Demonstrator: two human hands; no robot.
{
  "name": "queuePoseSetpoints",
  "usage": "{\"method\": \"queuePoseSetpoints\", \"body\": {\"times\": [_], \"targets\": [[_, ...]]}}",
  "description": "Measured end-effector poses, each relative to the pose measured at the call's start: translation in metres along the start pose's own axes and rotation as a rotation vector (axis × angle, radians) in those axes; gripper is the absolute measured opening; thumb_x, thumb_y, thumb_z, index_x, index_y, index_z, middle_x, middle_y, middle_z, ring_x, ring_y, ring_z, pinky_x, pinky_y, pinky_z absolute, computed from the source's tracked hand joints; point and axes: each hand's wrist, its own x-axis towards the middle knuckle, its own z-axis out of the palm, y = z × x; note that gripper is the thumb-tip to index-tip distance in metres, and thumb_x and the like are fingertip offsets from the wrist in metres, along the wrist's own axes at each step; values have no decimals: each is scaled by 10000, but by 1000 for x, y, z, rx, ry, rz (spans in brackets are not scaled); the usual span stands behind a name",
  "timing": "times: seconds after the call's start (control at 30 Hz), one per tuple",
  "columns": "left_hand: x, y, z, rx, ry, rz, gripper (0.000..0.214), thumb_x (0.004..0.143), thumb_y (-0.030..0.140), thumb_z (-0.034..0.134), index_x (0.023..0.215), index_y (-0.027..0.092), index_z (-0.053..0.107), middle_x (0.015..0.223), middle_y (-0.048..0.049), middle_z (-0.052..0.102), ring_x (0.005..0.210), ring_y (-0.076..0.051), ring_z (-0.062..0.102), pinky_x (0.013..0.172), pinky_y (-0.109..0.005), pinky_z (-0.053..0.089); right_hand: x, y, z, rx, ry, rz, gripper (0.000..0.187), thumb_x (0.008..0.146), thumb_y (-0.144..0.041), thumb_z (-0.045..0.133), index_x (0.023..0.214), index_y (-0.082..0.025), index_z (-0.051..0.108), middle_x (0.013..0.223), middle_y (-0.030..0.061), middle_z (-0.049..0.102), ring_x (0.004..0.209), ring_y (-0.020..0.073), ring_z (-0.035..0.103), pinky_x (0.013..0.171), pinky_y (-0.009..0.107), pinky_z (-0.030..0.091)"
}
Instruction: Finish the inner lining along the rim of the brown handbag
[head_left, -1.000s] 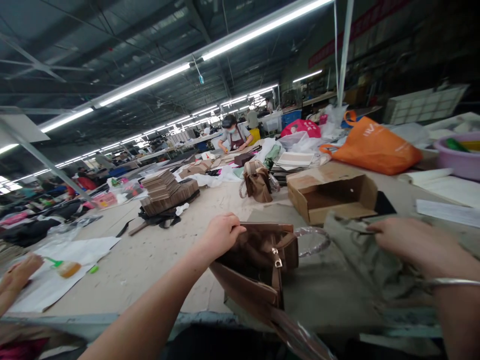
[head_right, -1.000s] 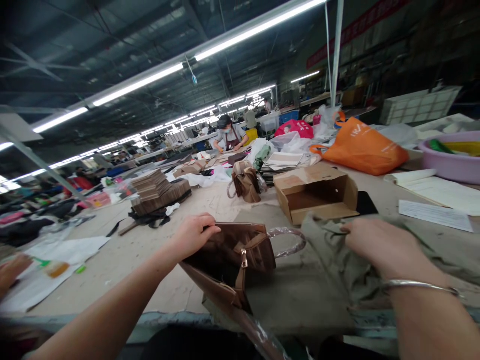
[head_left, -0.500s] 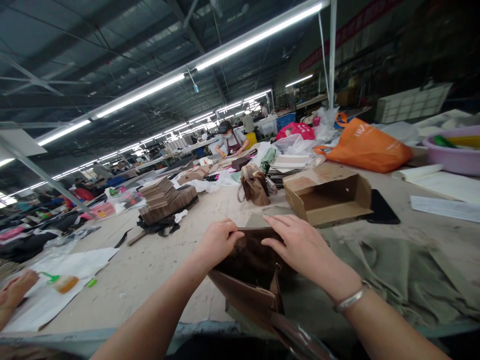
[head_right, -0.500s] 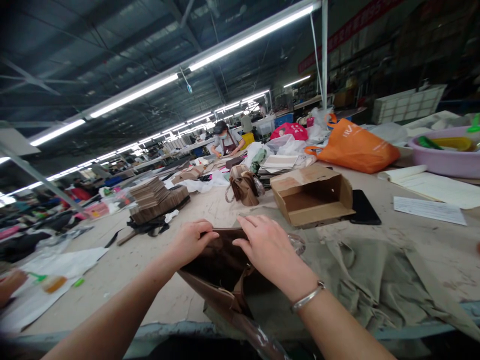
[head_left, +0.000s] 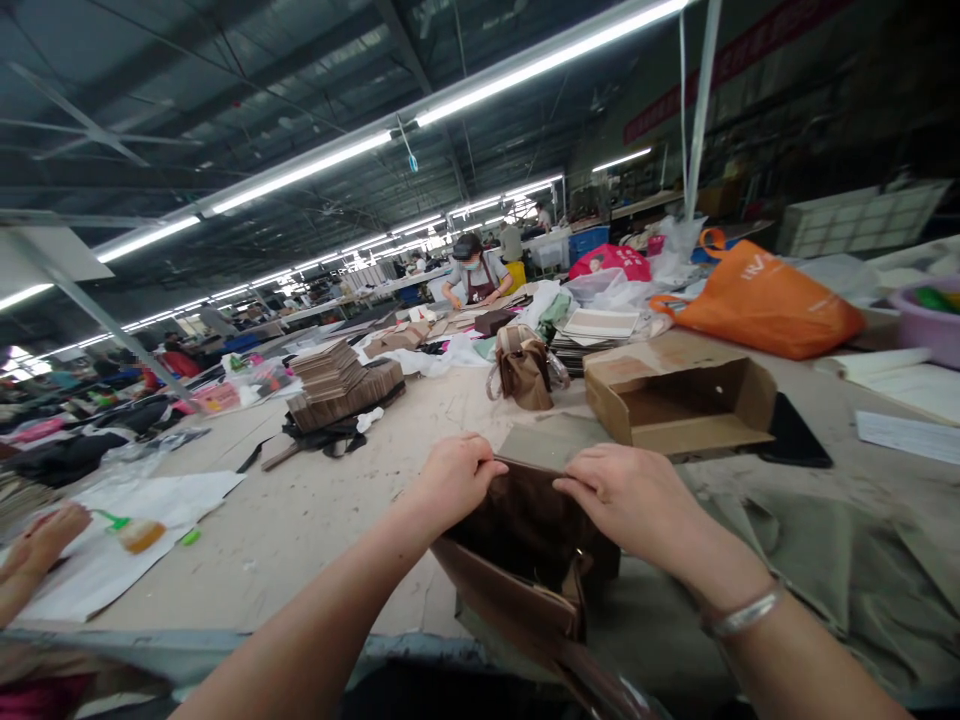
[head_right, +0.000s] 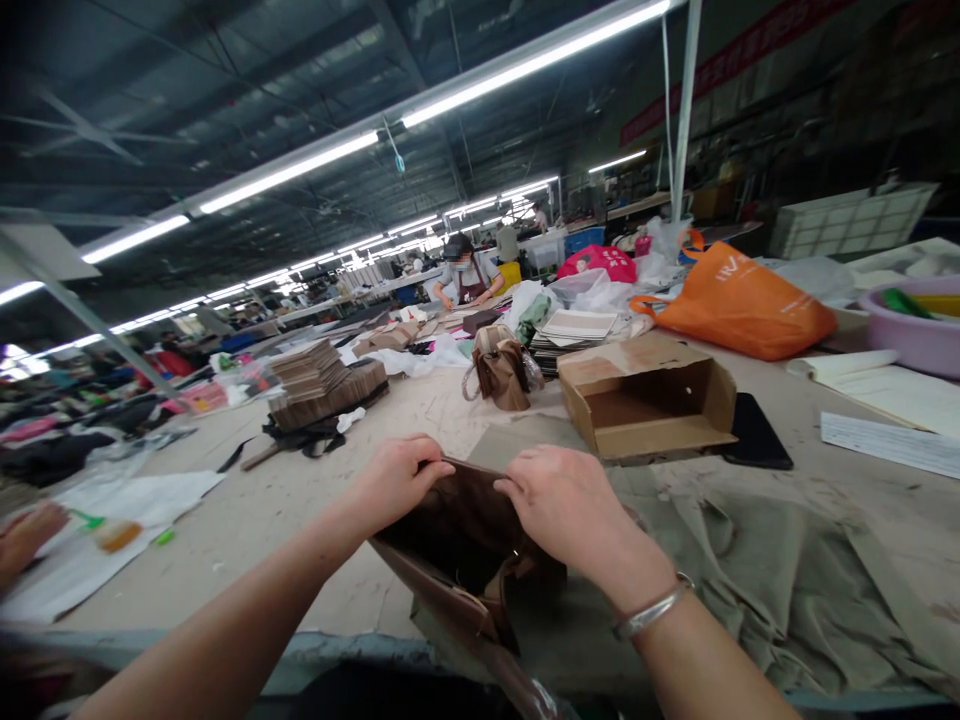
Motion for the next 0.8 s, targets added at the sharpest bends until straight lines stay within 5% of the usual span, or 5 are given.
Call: {"method": "queuePoseSetpoints", "body": {"times": [0.2, 0.3, 0.4, 0.53, 0.8], "targets": [[-1, -1, -1, -7, -10, 46, 202, 822, 274, 573, 656, 162, 604, 725, -16, 609, 720, -141, 552, 662, -238, 399, -5, 0, -6, 46, -38, 31, 428, 749, -628, 562, 917, -246, 658, 857, 38, 674, 763, 220, 609, 630, 313, 437], [-1, -1, 1, -26, 5, 45, 200, 820, 281, 575, 663, 162, 612, 740, -17, 616, 727, -140, 556, 671, -238, 407, 0, -15, -2, 40, 89, 25, 452, 794, -521, 581, 1115, -204, 585, 1071, 90, 632, 936, 243, 580, 747, 341, 457], [-1, -2, 1, -51, 10, 44, 201, 815, 275, 579, 652, 164, 620, 738, -13, 621, 731, -137, 559, 678, -233, 414, 7, -36, 6, 22, 105, 55, 370, 843, -359, 573, 1171, -191, 543, 1026, 93, 640, 922, 234, 577, 758, 340, 447], [-2, -7, -4, -90, -28, 59, 193, 799, 263, 597, 636, 165, 632, 753, -10, 634, 733, -130, 565, 688, -226, 423, 15, -48, 15, -28, 72, 61, 145, 884, -262, 510, 955, -199, 619, 798, 58, 656, 763, 212, 584, 716, 342, 405], [-6, -19, -17, -118, -75, 109, 139, 799, 246, 588, 704, 159, 642, 787, -15, 633, 742, -128, 566, 693, -223, 417, 23, -36, 19, 8, 20, 57, 193, 881, -322, 527, 760, -233, 648, 722, 11, 664, 713, 181, 577, 643, 303, 337]]}}
